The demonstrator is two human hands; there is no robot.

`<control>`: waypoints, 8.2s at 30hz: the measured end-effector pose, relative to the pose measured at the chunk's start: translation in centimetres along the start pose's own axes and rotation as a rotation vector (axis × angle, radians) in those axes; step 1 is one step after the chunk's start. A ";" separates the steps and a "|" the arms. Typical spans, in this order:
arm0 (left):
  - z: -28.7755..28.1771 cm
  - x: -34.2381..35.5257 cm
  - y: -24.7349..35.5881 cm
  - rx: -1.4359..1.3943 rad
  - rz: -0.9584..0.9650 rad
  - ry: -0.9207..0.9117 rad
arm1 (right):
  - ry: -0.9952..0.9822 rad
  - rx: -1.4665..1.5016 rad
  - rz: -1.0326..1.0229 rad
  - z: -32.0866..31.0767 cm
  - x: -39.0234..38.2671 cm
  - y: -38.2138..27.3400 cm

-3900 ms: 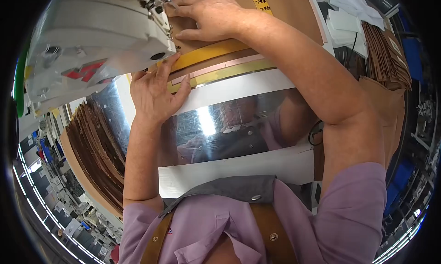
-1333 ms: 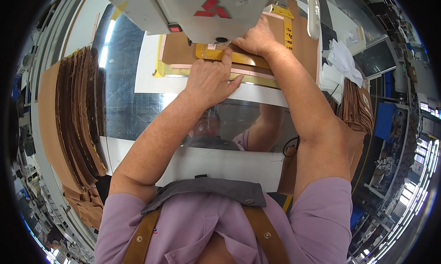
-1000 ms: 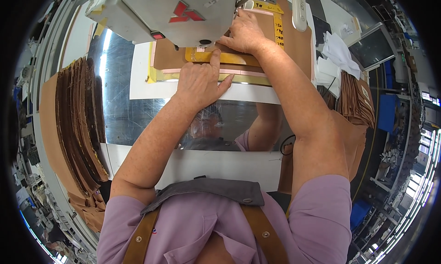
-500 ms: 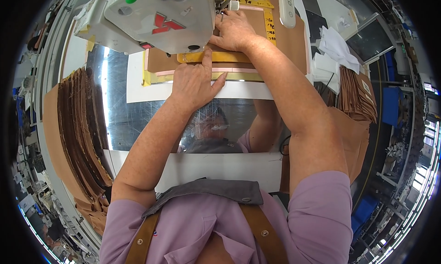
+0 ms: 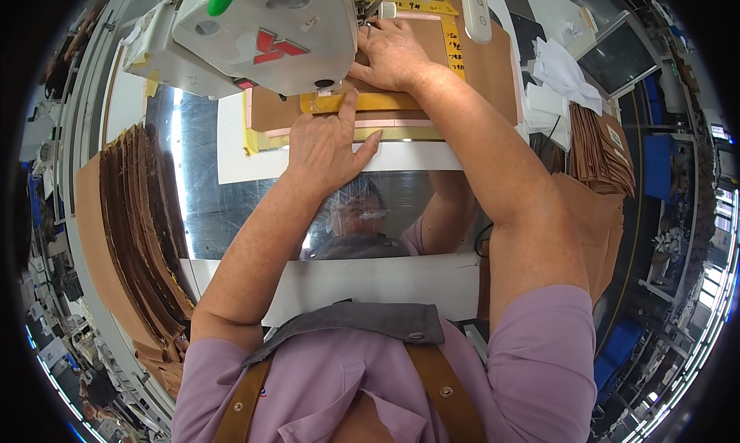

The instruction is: Positioning leather labels on larger leather or fabric pieces and using an automated industrial sewing machine to stitch them.

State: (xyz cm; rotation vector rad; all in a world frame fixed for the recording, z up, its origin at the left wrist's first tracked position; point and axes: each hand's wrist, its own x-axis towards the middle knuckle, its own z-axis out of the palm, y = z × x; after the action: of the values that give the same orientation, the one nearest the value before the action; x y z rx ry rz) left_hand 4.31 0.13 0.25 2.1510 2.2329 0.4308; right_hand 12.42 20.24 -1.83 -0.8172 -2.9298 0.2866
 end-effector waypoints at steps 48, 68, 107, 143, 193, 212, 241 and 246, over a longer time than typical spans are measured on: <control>-7.7 0.2 -8.3 -1.163 -0.241 0.493 | 0.331 0.301 -0.193 0.2 -10.0 -5.0; -2.5 -9.8 0.9 -0.125 0.205 0.099 | 0.410 0.224 -0.168 0.4 -10.8 -5.2; -2.7 -5.9 -4.4 -0.810 -0.102 0.038 | 0.289 0.011 0.180 0.5 -15.4 -9.8; -4.8 -9.9 4.4 -0.037 -0.024 -0.026 | 0.305 0.222 0.143 0.3 -16.0 -8.6; -10.5 -0.9 8.0 -1.116 -0.272 0.206 | 0.535 1.077 0.080 -8.8 -18.7 -10.1; -19.5 0.5 7.1 0.135 0.375 0.238 | 0.351 2.107 0.249 -6.5 -10.9 -8.3; -21.8 12.4 8.5 0.846 0.758 0.110 | 0.493 2.180 0.406 -1.1 -7.5 -9.0; -22.0 7.0 8.9 0.734 0.655 0.194 | 0.422 2.238 0.418 0.4 -6.7 -8.9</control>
State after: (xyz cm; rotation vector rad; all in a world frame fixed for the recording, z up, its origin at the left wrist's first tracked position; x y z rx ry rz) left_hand 8.32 3.06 24.50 3.3472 1.8814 -0.2661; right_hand 13.58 9.24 -0.66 -0.6157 -0.6334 2.1477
